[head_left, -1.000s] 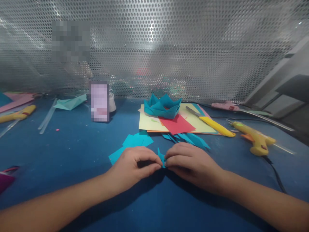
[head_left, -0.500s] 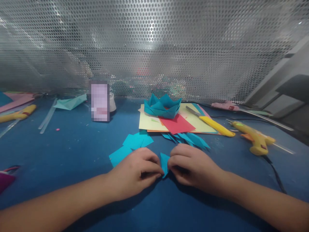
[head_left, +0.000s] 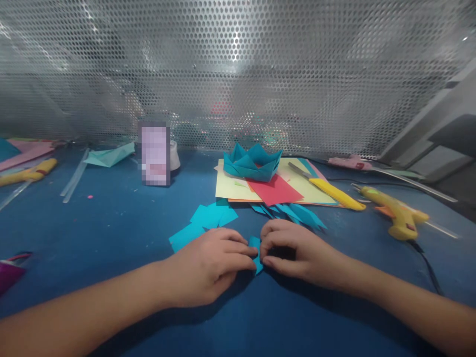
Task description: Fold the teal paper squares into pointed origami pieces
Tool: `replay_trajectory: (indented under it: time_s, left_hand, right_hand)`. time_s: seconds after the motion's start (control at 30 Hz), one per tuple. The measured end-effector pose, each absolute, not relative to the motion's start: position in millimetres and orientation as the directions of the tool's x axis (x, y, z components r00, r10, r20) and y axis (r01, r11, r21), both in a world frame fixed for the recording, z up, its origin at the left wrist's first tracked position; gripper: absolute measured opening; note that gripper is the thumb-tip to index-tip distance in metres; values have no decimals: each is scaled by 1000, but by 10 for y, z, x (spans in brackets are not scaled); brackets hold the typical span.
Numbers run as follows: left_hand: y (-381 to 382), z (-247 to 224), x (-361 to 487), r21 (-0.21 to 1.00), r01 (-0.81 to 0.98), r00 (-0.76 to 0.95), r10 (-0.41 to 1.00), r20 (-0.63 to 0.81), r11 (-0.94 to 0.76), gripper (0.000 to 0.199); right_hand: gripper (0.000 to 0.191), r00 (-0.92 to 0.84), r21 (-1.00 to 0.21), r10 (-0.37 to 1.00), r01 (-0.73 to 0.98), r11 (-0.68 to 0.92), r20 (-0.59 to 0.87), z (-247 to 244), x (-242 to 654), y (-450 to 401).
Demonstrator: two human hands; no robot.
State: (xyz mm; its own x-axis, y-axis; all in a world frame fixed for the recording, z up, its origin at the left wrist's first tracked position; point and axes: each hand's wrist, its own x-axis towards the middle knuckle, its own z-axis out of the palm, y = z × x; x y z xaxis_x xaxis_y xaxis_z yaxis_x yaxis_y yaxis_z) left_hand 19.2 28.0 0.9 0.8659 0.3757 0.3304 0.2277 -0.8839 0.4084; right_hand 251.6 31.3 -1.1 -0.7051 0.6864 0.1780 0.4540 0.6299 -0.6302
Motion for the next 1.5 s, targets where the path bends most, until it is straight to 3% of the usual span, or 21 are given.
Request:
replay_trajectory:
  time_s: [0.2, 0.47, 0.6, 0.9, 1.5]
  left_hand:
    - [266, 108, 192, 309, 212, 907, 304, 292, -927, 34]
    - [233, 98, 165, 261, 239, 936, 294, 196, -935, 31]
    - [227, 108, 163, 277, 239, 930, 301, 209, -931, 32]
    - [245, 131, 178, 435, 229, 920, 339, 195, -871, 37]
    - [233, 133, 182, 327, 217, 942, 285, 178, -920, 41]
  right_hand:
    - [10, -666, -612, 727, 507, 607, 168, -24, 2449, 311]
    - [7, -605, -583, 771, 559, 589, 199, -69, 2398, 261]
    - [7, -594, -582, 780, 570, 580, 195, -76, 2392, 260]
    - [9, -596, -598, 784, 568, 565, 174, -71, 2395, 268]
    - [8, -577, -613, 805, 588, 528, 139, -69, 2394, 264]
